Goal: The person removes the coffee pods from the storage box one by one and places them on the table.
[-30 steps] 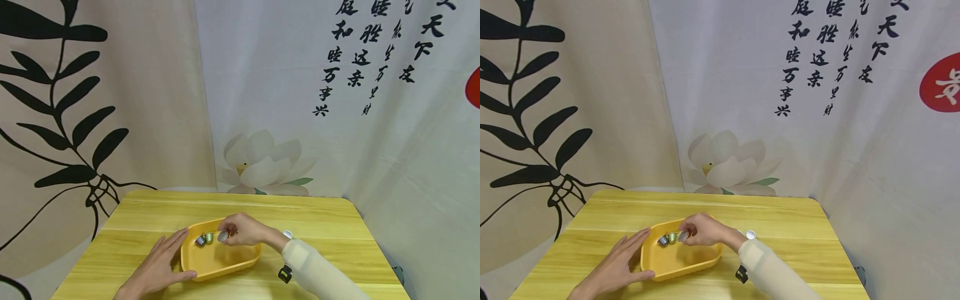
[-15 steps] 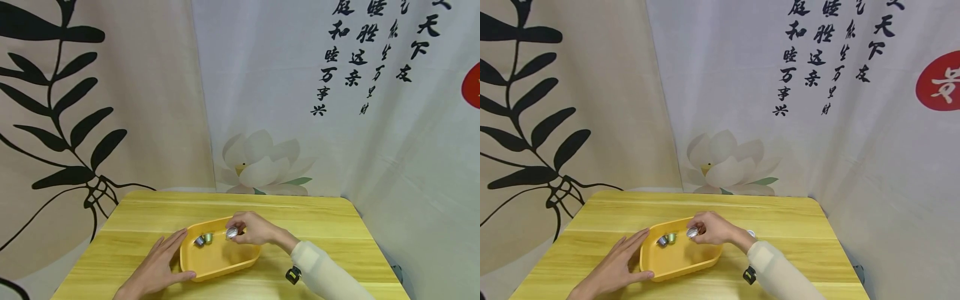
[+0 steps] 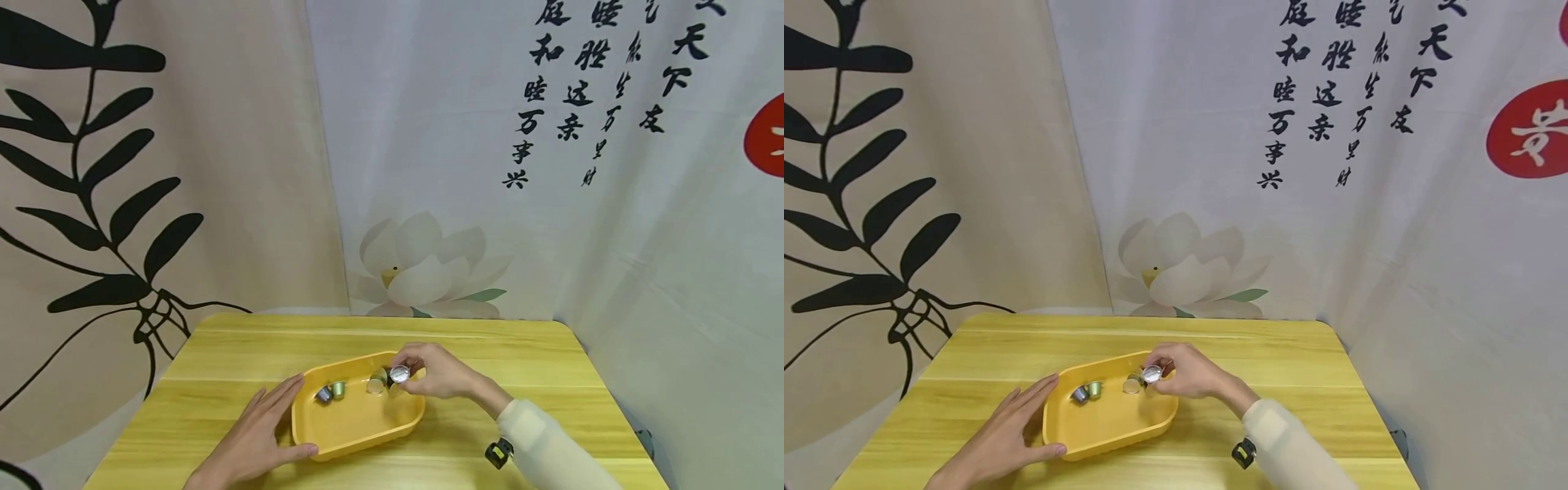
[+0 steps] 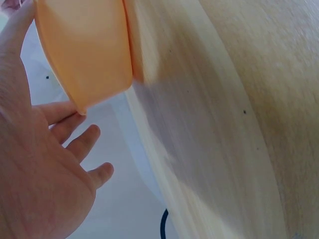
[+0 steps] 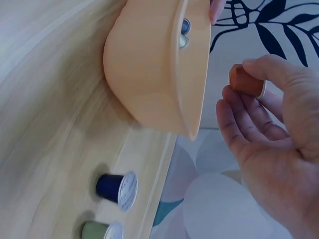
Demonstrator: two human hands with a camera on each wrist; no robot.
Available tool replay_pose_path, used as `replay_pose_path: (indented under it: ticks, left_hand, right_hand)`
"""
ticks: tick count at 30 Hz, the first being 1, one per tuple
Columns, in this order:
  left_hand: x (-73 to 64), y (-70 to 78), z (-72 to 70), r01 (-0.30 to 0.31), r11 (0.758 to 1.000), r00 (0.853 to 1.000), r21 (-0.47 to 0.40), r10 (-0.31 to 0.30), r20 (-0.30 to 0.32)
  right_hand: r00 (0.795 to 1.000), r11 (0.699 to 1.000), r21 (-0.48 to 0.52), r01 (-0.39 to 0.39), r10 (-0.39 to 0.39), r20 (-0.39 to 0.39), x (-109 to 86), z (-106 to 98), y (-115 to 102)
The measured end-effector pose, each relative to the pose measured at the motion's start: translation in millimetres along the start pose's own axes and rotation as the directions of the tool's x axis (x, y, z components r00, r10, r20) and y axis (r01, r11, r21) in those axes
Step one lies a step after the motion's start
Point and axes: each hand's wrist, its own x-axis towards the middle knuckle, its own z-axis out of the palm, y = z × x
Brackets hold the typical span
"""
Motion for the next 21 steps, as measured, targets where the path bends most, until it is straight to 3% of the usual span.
replay_pose_path:
  ticks: [14, 21]
  left_hand:
    - [1.0, 0.4, -1.2, 0.011, 1.000, 1.000, -0.009, -0.011, 0.009]
    - [0.6, 0.4, -1.3, 0.006, 1.000, 1.000, 0.001, -0.006, 0.008]
  right_hand:
    - [0.991, 1.000, -0.014, 0.001, -0.002, -0.135, -36.7, -27, 24]
    - [0.983, 0.999, -0.005, -0.046, 0.044, -0.179, -57.2, -37, 37]
